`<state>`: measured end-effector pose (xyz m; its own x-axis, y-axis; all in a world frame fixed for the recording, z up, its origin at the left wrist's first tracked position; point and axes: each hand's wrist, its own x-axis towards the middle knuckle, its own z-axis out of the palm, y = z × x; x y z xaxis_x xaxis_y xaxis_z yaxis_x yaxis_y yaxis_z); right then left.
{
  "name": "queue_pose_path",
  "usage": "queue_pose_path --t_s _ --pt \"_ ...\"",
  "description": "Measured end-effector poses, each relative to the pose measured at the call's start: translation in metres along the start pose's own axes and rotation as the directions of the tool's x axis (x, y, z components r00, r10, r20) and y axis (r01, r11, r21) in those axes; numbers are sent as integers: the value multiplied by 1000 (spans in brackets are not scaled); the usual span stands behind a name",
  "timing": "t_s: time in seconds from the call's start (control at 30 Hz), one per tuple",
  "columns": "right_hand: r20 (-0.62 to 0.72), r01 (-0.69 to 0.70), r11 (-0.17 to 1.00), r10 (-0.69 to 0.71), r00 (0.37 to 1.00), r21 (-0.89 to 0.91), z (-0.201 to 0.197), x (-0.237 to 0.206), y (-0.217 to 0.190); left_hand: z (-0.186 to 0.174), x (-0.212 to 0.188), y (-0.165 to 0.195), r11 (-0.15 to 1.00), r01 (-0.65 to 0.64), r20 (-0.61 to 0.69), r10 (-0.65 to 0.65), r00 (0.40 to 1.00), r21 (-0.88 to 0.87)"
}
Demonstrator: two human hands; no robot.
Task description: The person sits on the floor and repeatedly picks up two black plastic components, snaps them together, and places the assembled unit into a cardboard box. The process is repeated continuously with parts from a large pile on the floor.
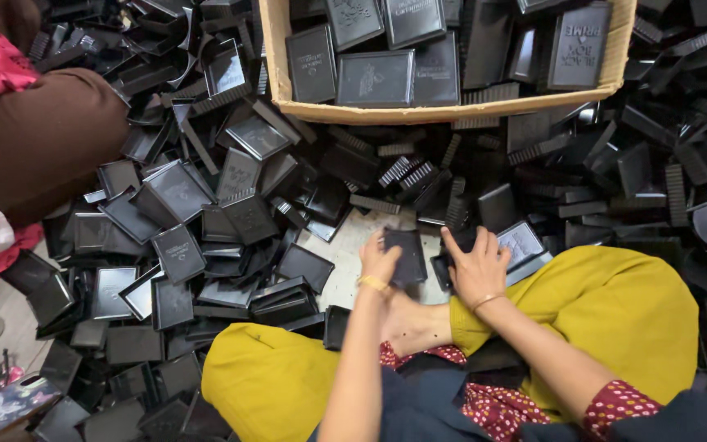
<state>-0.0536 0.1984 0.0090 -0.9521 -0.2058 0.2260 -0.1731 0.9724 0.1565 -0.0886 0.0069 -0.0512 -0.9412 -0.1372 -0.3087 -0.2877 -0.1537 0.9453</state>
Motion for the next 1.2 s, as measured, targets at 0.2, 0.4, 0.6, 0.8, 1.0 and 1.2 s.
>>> queue_pose_path --t_s 0.2,0.4,0.6,0.8,1.0,1.2 --pt "-79 -64 886 112 991 460 -8 3 -2 -78 -98 37 608 78 242 193 951 -790" --pt "356 -369 -8 -241 903 929 -37 22 -18 -54 -92 53 596 41 146 129 981 -802" --pt "377 -387 -62 -131 917 920 -62 9 -54 -28 -89 32 884 -135 -9 147 989 -448" --pt "364 -371 -60 -102 926 927 -58 3 -60 -18 -95 30 911 -257 -65 249 966 -324" --pt "617 -733 -455 -402 676 506 -50 2 -49 -29 -86 21 890 -346 4 364 931 -298" --pt "386 -351 167 -269 883 921 -88 -33 -59 -68 -85 44 813 -314 -388 526 757 490"
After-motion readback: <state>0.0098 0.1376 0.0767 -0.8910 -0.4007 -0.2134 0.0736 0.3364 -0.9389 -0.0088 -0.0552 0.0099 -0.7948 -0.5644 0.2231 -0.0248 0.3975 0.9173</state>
